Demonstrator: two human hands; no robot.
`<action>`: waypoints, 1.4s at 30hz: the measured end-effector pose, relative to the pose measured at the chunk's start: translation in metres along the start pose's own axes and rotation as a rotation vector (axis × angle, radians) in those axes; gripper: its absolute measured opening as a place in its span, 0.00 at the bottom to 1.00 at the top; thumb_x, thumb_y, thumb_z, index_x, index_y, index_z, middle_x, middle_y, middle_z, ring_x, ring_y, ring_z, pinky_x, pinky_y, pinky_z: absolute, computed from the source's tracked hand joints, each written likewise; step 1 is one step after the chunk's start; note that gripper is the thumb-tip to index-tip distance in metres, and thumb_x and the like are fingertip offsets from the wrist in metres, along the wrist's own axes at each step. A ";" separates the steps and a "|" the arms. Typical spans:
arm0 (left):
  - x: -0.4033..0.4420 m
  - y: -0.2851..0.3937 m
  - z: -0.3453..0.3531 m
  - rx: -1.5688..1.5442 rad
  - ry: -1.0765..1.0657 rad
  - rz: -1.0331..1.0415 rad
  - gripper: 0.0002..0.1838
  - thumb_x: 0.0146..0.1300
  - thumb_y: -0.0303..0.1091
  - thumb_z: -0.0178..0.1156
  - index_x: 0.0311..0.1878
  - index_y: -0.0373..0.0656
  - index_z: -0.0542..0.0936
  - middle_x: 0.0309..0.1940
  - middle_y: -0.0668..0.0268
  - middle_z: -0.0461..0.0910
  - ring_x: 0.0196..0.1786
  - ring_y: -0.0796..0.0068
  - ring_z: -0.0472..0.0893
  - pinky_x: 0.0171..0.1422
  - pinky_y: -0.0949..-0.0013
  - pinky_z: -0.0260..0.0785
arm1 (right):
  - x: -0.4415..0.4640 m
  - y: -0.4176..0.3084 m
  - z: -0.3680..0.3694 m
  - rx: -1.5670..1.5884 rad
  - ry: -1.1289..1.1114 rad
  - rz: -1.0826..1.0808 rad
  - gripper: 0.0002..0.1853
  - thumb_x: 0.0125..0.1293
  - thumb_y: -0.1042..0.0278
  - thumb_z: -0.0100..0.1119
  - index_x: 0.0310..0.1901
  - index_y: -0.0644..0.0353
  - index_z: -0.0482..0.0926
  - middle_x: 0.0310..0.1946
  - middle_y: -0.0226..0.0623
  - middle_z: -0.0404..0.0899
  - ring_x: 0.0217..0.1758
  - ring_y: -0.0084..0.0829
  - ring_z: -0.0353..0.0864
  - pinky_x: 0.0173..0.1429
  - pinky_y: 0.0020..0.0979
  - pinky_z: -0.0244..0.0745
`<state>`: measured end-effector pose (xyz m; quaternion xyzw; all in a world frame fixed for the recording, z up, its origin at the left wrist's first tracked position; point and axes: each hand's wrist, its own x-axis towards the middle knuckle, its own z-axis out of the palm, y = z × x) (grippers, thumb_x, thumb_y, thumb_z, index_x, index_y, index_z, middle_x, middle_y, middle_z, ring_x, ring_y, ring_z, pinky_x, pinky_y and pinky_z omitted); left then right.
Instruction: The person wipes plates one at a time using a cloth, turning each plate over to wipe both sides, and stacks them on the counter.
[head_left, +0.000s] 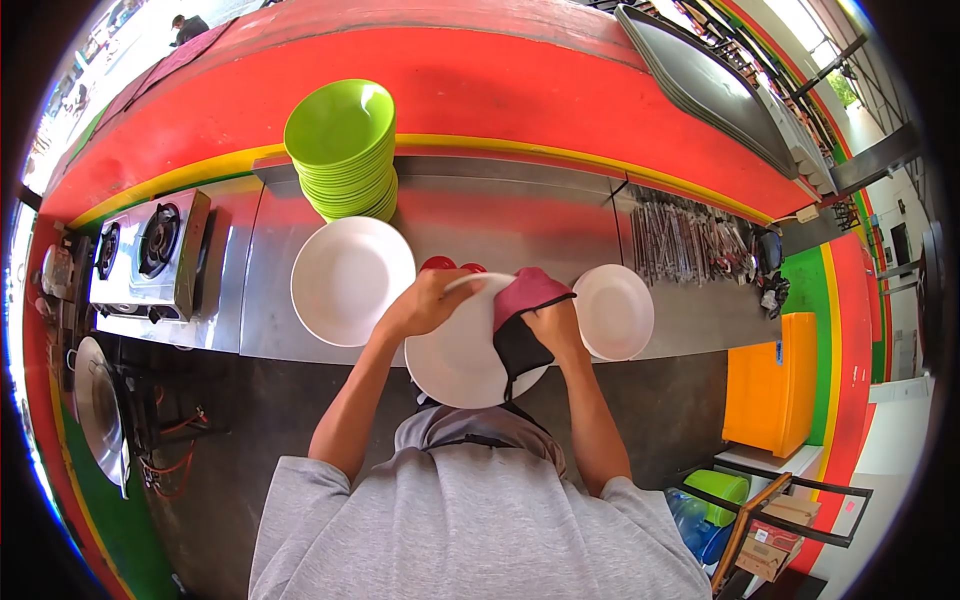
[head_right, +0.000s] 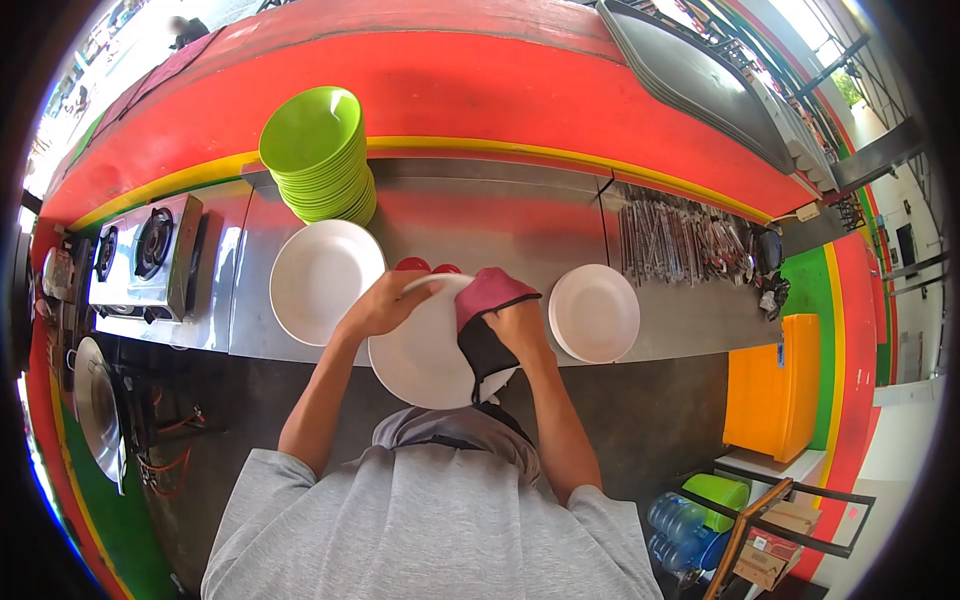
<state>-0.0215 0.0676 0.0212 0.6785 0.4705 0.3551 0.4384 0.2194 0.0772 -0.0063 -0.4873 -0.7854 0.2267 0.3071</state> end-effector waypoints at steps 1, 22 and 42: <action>-0.003 0.000 0.000 -0.019 0.087 -0.064 0.18 0.75 0.43 0.57 0.52 0.37 0.84 0.27 0.54 0.82 0.31 0.61 0.80 0.42 0.61 0.72 | -0.003 0.013 0.004 0.018 0.072 -0.025 0.18 0.54 0.72 0.67 0.48 0.60 0.79 0.40 0.52 0.81 0.45 0.59 0.79 0.48 0.49 0.75; -0.015 0.000 0.104 -0.509 1.232 -0.174 0.25 0.80 0.50 0.47 0.48 0.32 0.77 0.34 0.68 0.76 0.39 0.80 0.70 0.44 0.73 0.65 | -0.048 -0.040 0.092 0.741 0.551 0.794 0.10 0.63 0.79 0.56 0.46 0.71 0.78 0.37 0.32 0.79 0.40 0.24 0.76 0.47 0.29 0.72; -0.031 0.012 0.008 -0.087 0.540 -0.144 0.15 0.78 0.37 0.54 0.45 0.31 0.79 0.19 0.65 0.69 0.27 0.81 0.64 0.30 0.70 0.63 | -0.011 0.012 0.015 0.225 0.406 0.147 0.10 0.58 0.77 0.68 0.41 0.68 0.81 0.37 0.43 0.83 0.44 0.39 0.83 0.54 0.36 0.75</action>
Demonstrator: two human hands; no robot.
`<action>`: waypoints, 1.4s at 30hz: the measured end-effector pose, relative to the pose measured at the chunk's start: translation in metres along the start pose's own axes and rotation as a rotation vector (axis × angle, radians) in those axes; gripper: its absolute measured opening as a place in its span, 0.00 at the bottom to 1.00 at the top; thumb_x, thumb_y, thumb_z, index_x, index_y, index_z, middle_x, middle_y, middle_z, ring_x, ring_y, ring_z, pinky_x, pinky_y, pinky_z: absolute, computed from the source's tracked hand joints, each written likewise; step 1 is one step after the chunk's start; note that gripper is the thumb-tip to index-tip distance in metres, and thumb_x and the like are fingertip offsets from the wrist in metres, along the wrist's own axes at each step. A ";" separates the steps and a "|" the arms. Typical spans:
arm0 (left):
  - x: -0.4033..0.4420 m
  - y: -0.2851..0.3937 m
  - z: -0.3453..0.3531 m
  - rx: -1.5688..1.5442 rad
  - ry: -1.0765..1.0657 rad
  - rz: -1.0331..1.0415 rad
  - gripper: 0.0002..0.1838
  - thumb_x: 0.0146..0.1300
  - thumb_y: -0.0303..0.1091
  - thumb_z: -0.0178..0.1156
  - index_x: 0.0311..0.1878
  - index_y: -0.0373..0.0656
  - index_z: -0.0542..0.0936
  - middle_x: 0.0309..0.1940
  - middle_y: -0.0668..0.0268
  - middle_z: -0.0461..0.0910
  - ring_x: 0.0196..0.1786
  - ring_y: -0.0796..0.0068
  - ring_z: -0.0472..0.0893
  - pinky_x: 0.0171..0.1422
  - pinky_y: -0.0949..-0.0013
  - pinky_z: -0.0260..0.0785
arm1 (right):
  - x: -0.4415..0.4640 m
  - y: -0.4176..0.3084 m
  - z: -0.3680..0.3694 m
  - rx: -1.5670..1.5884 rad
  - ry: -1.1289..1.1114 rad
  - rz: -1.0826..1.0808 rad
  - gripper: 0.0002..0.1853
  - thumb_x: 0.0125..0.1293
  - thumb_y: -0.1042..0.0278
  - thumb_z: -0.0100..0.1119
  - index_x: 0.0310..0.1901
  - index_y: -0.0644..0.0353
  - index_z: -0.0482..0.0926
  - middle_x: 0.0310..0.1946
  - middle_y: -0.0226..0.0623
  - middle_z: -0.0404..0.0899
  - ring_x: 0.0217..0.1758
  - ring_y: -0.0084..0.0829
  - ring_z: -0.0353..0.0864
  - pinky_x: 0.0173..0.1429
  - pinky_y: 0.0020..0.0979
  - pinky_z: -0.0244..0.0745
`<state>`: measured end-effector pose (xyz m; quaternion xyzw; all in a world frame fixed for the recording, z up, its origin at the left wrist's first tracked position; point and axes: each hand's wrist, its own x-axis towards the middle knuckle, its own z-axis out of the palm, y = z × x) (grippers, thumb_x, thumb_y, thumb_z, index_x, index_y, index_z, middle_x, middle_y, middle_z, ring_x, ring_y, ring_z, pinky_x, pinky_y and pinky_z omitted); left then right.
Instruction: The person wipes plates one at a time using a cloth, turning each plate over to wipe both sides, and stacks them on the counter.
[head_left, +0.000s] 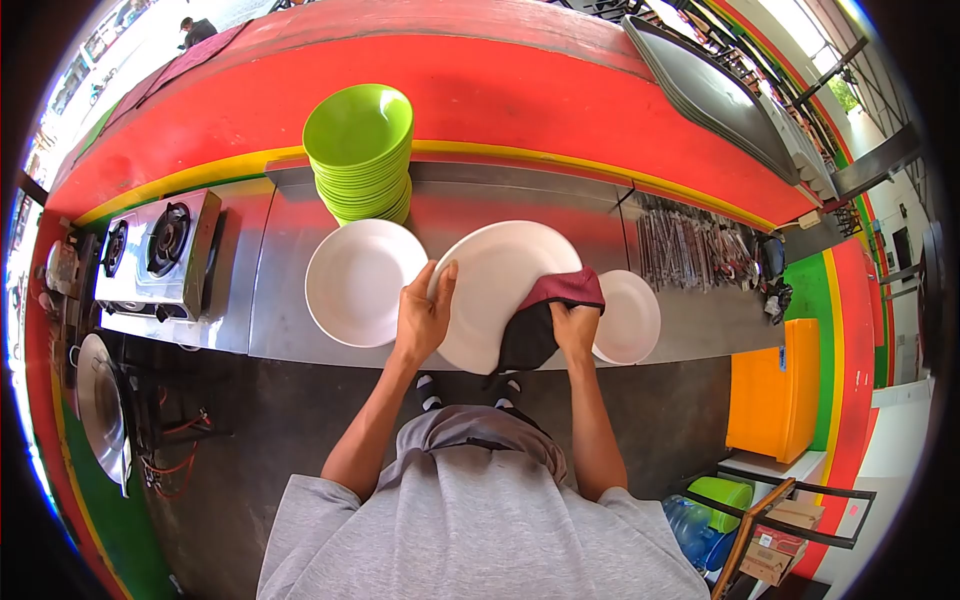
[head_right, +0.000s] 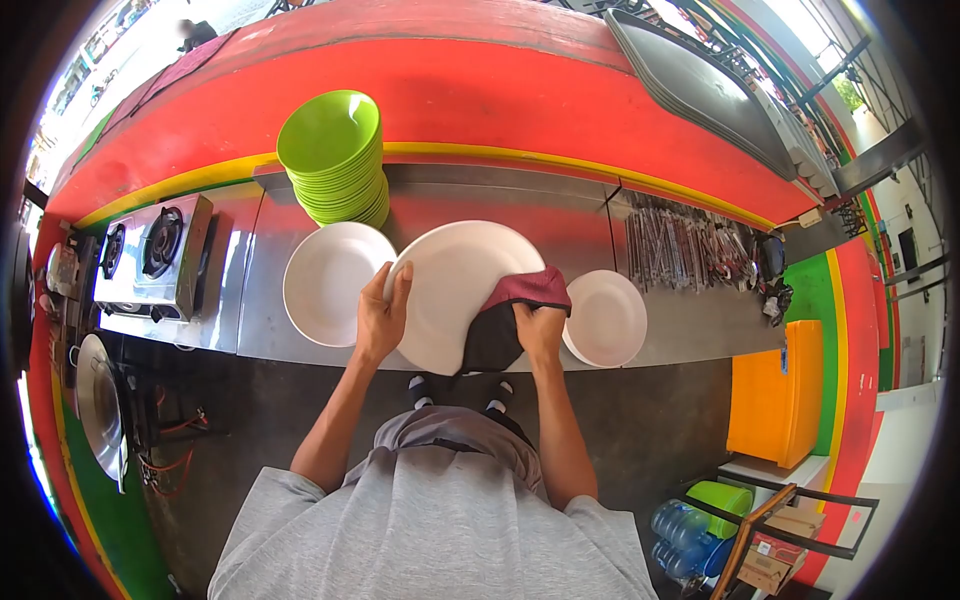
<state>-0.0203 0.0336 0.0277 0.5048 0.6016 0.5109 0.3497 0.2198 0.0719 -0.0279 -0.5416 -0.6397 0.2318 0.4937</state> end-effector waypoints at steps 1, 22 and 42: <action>0.002 0.003 -0.006 0.036 -0.074 -0.023 0.16 0.78 0.38 0.55 0.45 0.32 0.79 0.18 0.64 0.68 0.26 0.81 0.63 0.30 0.69 0.63 | 0.002 0.001 -0.003 -0.024 -0.060 -0.004 0.10 0.58 0.77 0.68 0.41 0.68 0.81 0.37 0.44 0.83 0.45 0.40 0.83 0.54 0.36 0.75; 0.012 -0.033 -0.009 -0.015 -0.462 -0.071 0.29 0.80 0.54 0.45 0.53 0.34 0.80 0.33 0.57 0.81 0.40 0.70 0.79 0.47 0.62 0.69 | 0.008 -0.018 0.015 -0.125 -0.547 -0.037 0.19 0.55 0.72 0.66 0.50 0.60 0.79 0.40 0.52 0.82 0.46 0.57 0.80 0.49 0.45 0.76; -0.035 -0.091 -0.016 -0.271 -0.150 -0.385 0.16 0.74 0.41 0.61 0.50 0.36 0.84 0.33 0.67 0.85 0.35 0.82 0.80 0.41 0.71 0.74 | -0.030 0.007 0.032 -0.040 -0.089 0.183 0.10 0.60 0.75 0.64 0.44 0.66 0.81 0.37 0.48 0.83 0.43 0.46 0.83 0.52 0.39 0.75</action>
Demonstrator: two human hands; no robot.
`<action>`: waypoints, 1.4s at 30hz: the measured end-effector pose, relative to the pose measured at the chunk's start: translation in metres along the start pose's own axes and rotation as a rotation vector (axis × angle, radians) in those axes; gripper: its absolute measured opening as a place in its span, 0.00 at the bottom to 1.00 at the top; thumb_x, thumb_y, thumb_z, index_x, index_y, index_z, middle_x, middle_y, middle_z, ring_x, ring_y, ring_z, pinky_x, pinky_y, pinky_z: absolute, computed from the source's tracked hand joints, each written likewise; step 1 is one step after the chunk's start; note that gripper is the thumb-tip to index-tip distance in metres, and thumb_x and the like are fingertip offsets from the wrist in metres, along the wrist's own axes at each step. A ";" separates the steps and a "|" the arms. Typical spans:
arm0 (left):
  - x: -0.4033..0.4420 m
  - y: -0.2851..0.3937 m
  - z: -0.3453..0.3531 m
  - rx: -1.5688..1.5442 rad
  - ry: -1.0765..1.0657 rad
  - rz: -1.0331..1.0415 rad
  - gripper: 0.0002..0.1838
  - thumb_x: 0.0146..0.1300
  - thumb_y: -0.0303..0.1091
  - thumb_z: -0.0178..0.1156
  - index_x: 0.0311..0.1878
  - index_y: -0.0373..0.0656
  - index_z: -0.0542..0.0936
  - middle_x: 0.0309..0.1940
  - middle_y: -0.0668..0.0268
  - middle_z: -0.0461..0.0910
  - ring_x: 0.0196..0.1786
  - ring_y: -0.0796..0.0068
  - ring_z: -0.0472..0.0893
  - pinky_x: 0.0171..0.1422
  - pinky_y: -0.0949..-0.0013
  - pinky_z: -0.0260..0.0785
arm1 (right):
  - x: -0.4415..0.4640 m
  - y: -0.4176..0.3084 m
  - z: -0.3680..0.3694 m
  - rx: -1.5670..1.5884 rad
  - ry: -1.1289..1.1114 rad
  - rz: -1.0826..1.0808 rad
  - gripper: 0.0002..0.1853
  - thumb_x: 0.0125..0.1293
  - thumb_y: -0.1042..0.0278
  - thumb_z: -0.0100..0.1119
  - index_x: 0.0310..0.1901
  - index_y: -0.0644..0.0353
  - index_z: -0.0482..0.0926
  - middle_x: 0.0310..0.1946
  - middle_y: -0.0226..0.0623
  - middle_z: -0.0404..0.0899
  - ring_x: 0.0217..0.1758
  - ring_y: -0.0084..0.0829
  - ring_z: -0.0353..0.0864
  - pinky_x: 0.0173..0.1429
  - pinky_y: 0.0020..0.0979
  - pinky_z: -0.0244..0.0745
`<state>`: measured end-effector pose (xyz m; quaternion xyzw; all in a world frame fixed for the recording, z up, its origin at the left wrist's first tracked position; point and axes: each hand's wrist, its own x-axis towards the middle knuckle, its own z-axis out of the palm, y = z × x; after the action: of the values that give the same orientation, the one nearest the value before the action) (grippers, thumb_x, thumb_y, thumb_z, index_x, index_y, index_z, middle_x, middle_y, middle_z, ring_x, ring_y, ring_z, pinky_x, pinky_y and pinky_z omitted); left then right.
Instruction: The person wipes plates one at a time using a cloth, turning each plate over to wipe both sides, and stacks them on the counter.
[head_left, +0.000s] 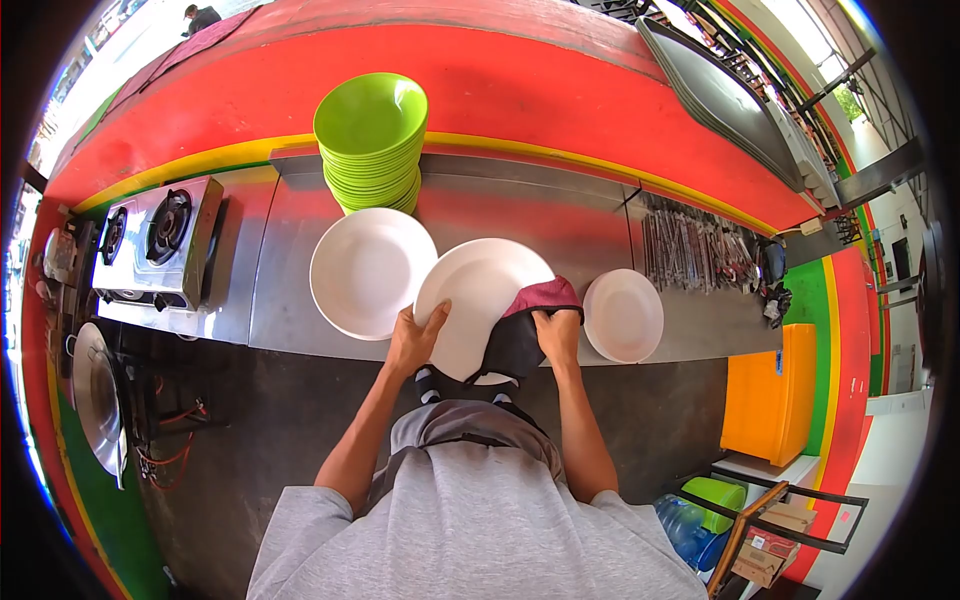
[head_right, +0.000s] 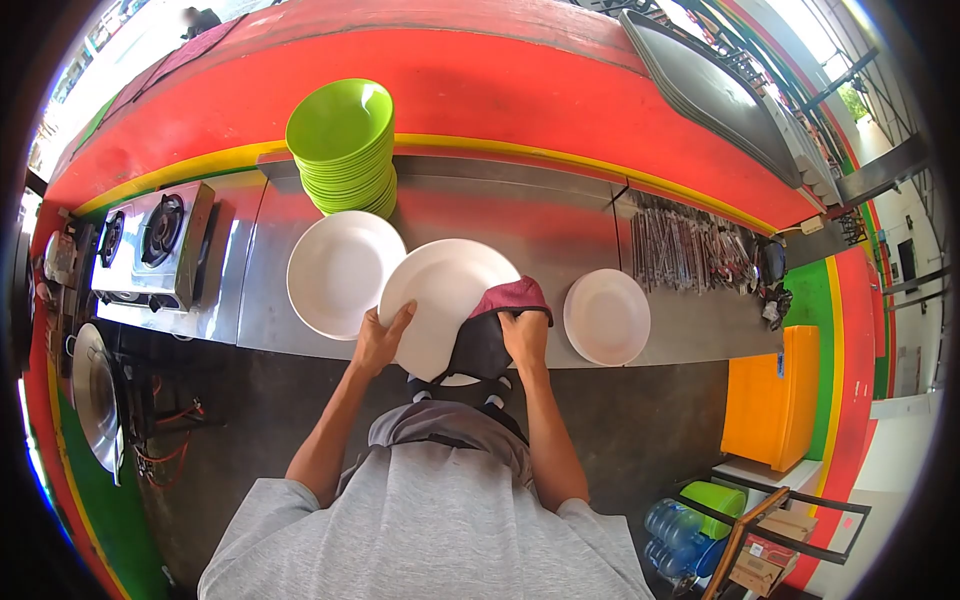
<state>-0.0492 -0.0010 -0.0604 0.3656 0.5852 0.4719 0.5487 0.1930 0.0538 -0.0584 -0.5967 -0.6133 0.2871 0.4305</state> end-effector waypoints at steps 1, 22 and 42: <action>-0.001 0.009 -0.001 0.010 -0.027 0.012 0.15 0.74 0.40 0.61 0.50 0.36 0.84 0.34 0.66 0.86 0.36 0.82 0.81 0.41 0.70 0.74 | 0.002 -0.005 -0.002 0.009 -0.009 -0.018 0.11 0.60 0.75 0.65 0.44 0.67 0.80 0.37 0.48 0.83 0.43 0.46 0.84 0.52 0.39 0.75; 0.011 0.079 -0.007 0.658 -0.389 0.272 0.20 0.70 0.47 0.61 0.52 0.39 0.84 0.34 0.50 0.86 0.37 0.52 0.84 0.47 0.56 0.75 | 0.014 -0.022 -0.017 -0.203 -0.330 -0.172 0.21 0.53 0.73 0.68 0.50 0.63 0.78 0.43 0.56 0.81 0.50 0.60 0.79 0.52 0.46 0.75; 0.010 0.010 0.024 -0.229 -0.042 -0.039 0.26 0.75 0.54 0.56 0.53 0.36 0.79 0.40 0.68 0.81 0.42 0.80 0.78 0.47 0.73 0.73 | -0.028 0.002 -0.038 1.429 -0.172 0.138 0.34 0.77 0.37 0.35 0.68 0.60 0.68 0.67 0.42 0.72 0.69 0.41 0.72 0.73 0.46 0.66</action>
<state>-0.0278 0.0148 -0.0528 0.2988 0.5230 0.5170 0.6082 0.2243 0.0202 -0.0479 -0.1819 -0.2684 0.6904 0.6467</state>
